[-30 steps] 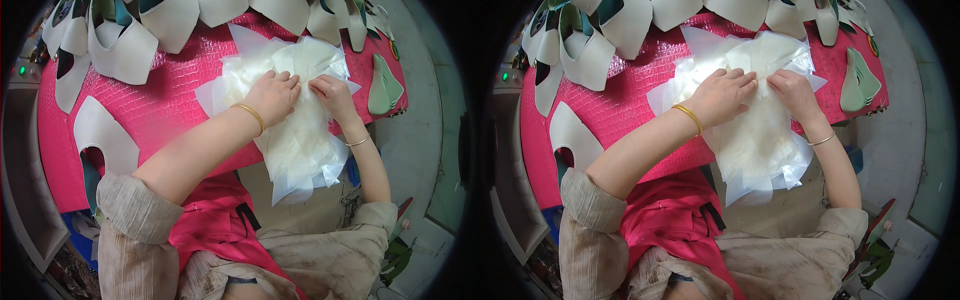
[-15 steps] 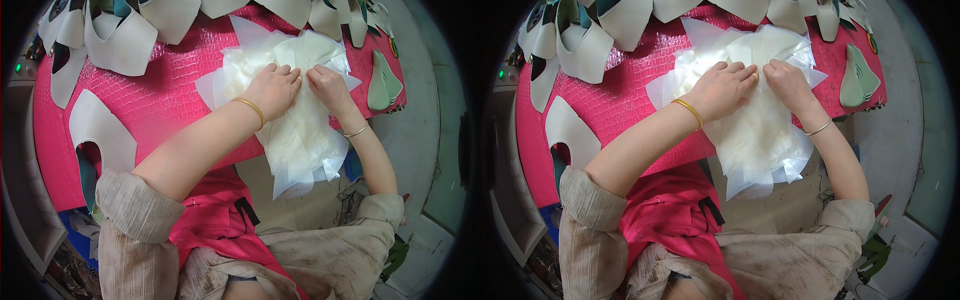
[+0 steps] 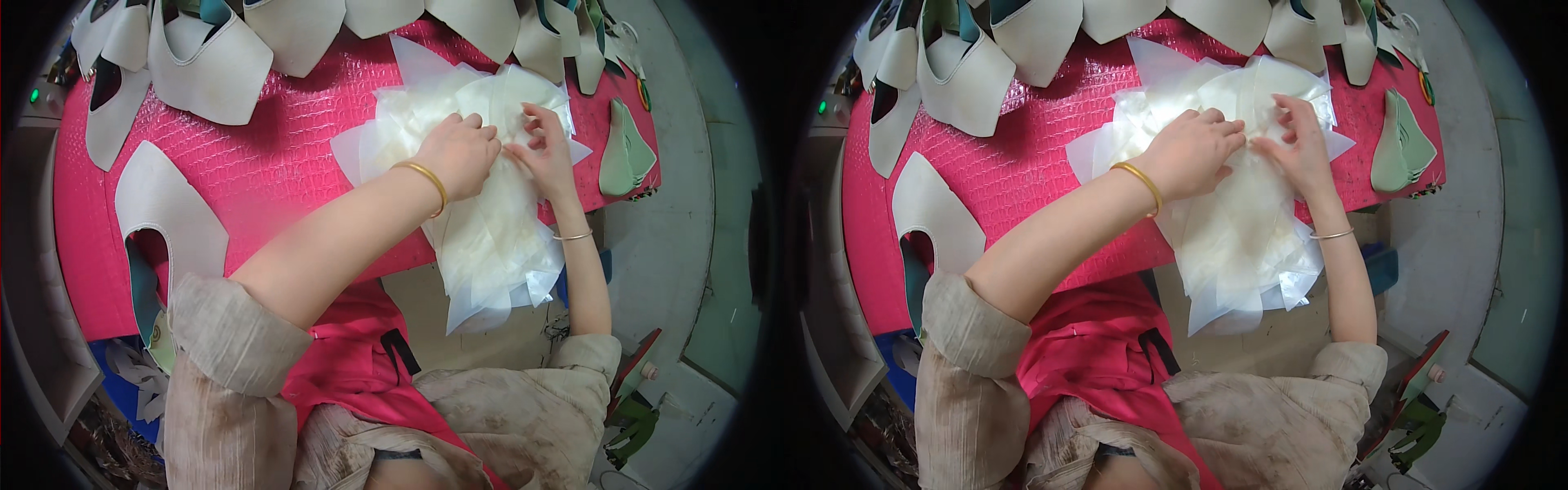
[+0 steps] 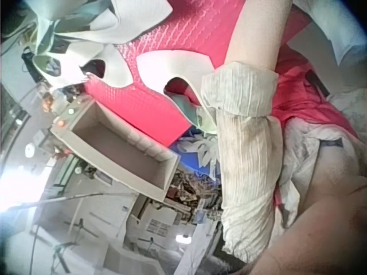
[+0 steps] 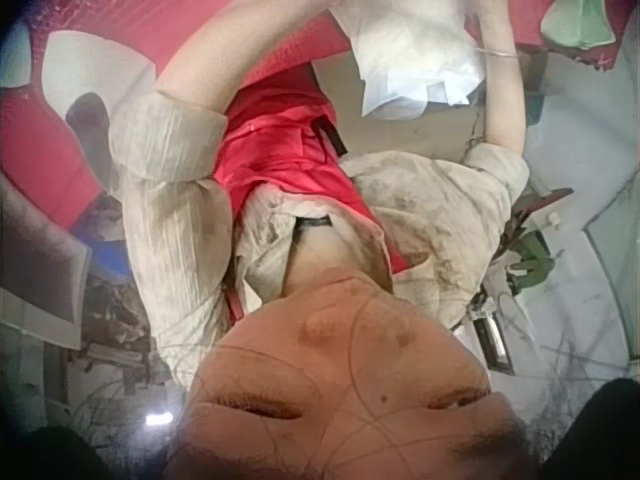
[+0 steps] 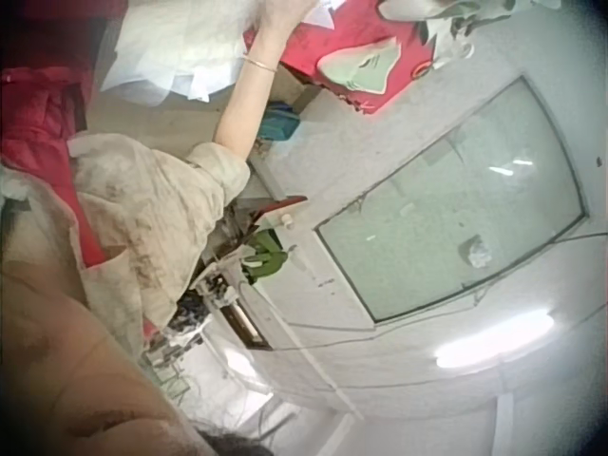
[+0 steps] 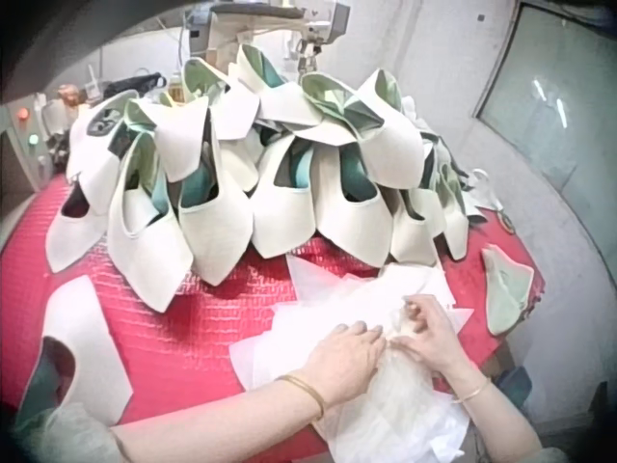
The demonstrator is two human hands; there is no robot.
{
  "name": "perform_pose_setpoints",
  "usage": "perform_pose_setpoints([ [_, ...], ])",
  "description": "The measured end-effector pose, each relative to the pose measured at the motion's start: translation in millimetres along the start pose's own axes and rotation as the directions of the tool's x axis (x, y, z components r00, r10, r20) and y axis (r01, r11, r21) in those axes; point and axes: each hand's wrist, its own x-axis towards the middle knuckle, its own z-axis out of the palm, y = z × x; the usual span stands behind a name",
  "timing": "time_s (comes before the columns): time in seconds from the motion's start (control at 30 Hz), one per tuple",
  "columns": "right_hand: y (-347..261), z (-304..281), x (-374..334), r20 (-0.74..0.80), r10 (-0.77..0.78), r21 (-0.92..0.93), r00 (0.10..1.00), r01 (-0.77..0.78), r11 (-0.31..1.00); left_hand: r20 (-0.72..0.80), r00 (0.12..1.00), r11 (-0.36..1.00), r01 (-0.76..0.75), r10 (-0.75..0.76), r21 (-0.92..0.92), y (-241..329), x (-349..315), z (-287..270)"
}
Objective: The person repeatedly picks up a white shoe upper and a teal insole, inserts the insole into the upper, and presses the edges to fit. They then place the assembled unit on a pink mat and repeat the process with additional pairs.
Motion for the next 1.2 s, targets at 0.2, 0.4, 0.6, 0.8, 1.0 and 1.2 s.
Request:
perform_pose_setpoints([
  [0.2, 27.6, 1.2, 8.1, 0.004, -0.221, -0.063, 0.975, 0.221, 0.973, -0.305, 0.952, 1.000, -0.009, 0.017, 0.027, -3.2, 11.7, 20.5],
  [0.4, 34.6, -31.8, 22.3, -0.245, 0.188, 0.340, 0.951, -0.098, 0.936, -0.304, 0.953, 0.990, 0.047, -0.006, 0.130, -4.4, 12.6, 33.4],
  [0.6, 35.5, -194.5, 24.0, -0.585, 0.288, 0.587, 0.758, 0.151, 0.795, -0.184, 0.980, 0.991, 0.093, -0.074, 0.098, 8.8, 17.9, 23.9],
  [0.8, -93.8, -108.2, -26.3, -0.330, 0.052, 0.260, 0.942, 0.038, 0.965, 0.201, 0.965, 0.417, 0.254, -0.168, -0.873, 15.4, 1.4, -77.0],
  [1.0, -177.9, -8.5, -65.6, -0.038, -0.406, -0.008, 0.913, 0.406, 0.914, 0.155, 0.940, 0.309, 0.251, -0.304, -0.917, -2.8, -111.9, -126.0],
  [1.2, -227.2, 59.8, -41.3, 0.383, 0.000, 0.569, 0.924, -0.236, 0.788, 0.172, 0.866, 0.317, 0.347, -0.469, -0.883, -27.8, -238.9, -144.9],
])
